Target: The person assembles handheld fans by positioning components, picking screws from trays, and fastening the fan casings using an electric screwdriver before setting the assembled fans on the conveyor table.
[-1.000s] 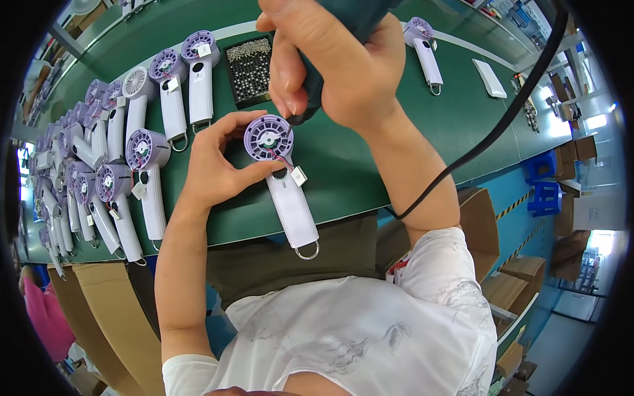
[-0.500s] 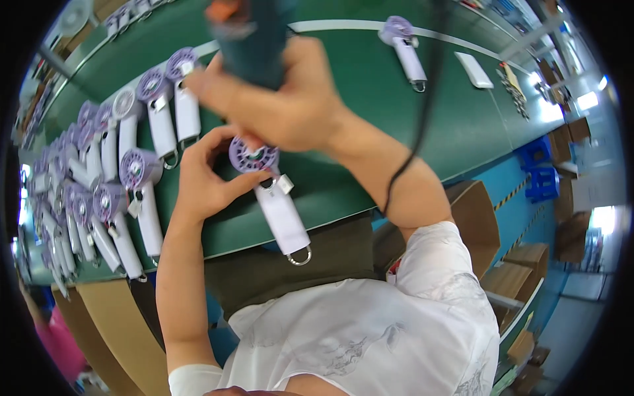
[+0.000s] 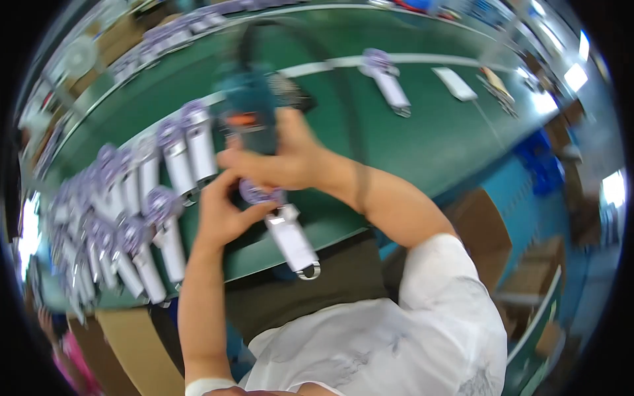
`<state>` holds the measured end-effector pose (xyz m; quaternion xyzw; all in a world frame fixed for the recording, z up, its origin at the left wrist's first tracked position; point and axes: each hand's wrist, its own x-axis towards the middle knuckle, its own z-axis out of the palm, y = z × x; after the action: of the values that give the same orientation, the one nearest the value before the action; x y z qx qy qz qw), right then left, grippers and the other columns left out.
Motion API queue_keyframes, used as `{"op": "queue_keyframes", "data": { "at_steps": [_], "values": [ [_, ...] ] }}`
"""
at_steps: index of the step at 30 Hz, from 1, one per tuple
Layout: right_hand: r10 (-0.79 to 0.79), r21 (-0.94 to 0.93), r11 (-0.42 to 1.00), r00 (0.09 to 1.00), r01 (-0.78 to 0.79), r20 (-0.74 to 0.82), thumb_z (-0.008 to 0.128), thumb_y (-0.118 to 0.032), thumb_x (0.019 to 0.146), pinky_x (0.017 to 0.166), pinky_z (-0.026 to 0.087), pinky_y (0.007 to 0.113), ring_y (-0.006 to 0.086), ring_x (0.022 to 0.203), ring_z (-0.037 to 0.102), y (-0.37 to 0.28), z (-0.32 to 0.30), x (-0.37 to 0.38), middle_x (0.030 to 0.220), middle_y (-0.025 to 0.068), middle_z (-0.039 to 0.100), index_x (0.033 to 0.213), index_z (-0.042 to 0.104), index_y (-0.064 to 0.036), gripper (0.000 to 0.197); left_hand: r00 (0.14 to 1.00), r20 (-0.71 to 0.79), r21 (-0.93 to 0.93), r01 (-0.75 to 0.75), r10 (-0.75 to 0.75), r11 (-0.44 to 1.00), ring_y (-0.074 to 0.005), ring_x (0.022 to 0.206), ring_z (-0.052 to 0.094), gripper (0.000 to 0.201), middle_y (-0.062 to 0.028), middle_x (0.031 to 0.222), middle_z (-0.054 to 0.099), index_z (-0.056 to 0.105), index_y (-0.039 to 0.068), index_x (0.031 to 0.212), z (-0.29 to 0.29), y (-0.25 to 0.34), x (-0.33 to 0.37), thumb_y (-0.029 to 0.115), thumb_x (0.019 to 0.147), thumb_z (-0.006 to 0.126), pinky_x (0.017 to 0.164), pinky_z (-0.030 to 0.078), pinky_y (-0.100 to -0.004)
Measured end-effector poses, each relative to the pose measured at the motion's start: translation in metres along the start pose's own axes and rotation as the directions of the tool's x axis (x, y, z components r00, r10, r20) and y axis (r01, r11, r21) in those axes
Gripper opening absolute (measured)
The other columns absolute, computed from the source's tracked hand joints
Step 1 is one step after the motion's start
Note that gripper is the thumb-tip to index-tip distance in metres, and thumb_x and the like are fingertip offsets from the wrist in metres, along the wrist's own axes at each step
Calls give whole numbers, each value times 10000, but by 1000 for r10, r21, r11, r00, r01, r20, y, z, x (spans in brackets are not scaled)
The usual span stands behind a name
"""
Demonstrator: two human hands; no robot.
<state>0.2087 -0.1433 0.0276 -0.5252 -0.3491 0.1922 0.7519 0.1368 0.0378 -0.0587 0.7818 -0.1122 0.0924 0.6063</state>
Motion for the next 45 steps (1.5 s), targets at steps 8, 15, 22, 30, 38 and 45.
{"op": "queue_keyframes", "data": {
  "at_steps": [8, 15, 22, 30, 38, 45],
  "values": [
    [-215, 21, 977, 975, 214, 51, 594, -128, 1015, 371, 407, 299, 140, 380, 422, 15, -47, -21, 540, 35, 443, 977, 481, -25, 158, 981, -6, 86, -193, 194, 977, -265, 892, 749, 669, -164, 973, 756, 718, -16, 1099, 31, -7, 15, 320, 578, 970, 825, 592, -355],
    [-255, -227, 931, 954, 287, 159, 691, -286, 1001, 360, 362, 253, 108, 396, 431, -56, -48, -53, 614, 29, 526, 1200, 547, 52, 418, 987, -90, 42, -133, 136, 990, -259, 893, 742, 671, -172, 994, 753, 691, -37, 1123, 22, -3, -4, 261, 588, 967, 821, 590, -350],
    [-40, -966, 258, 998, -31, -43, 923, -159, 630, 743, 511, 423, 395, 794, 662, -46, 0, -129, 859, 189, 683, 1026, 698, 40, 496, 907, -207, 219, -323, 368, 921, -381, 922, 691, 658, -198, 979, 709, 677, -21, 1050, 41, -15, 5, 329, 572, 963, 838, 565, -434],
    [-39, -964, 214, 985, -156, -167, 890, -126, 680, 780, 537, 465, 431, 864, 685, -22, 14, -155, 919, 227, 714, 1057, 709, 20, 442, 901, -199, 206, -346, 385, 915, -373, 954, 675, 710, -180, 1000, 695, 689, 0, 1051, 47, -10, 6, 431, 569, 981, 871, 544, -433],
    [-132, -940, 195, 942, -281, -309, 823, -153, 761, 757, 552, 457, 428, 832, 682, -33, -35, -149, 870, 205, 710, 968, 726, -5, 272, 958, -205, 220, -154, 200, 963, -172, 900, 708, 371, -122, 1084, 733, 664, 4, 1206, 32, -4, 4, 158, 900, 806, 730, 563, -292],
    [-221, -844, -73, 834, -531, -505, 832, -291, 777, 754, 572, 465, 427, 767, 696, -33, -127, -140, 761, 237, 697, 920, 741, 4, 341, 971, -131, 193, -171, 198, 966, -131, 786, 677, 272, -85, 911, 727, 670, -31, 1127, 46, 0, 6, 134, 934, 767, 717, 549, -267]
  ]
}}
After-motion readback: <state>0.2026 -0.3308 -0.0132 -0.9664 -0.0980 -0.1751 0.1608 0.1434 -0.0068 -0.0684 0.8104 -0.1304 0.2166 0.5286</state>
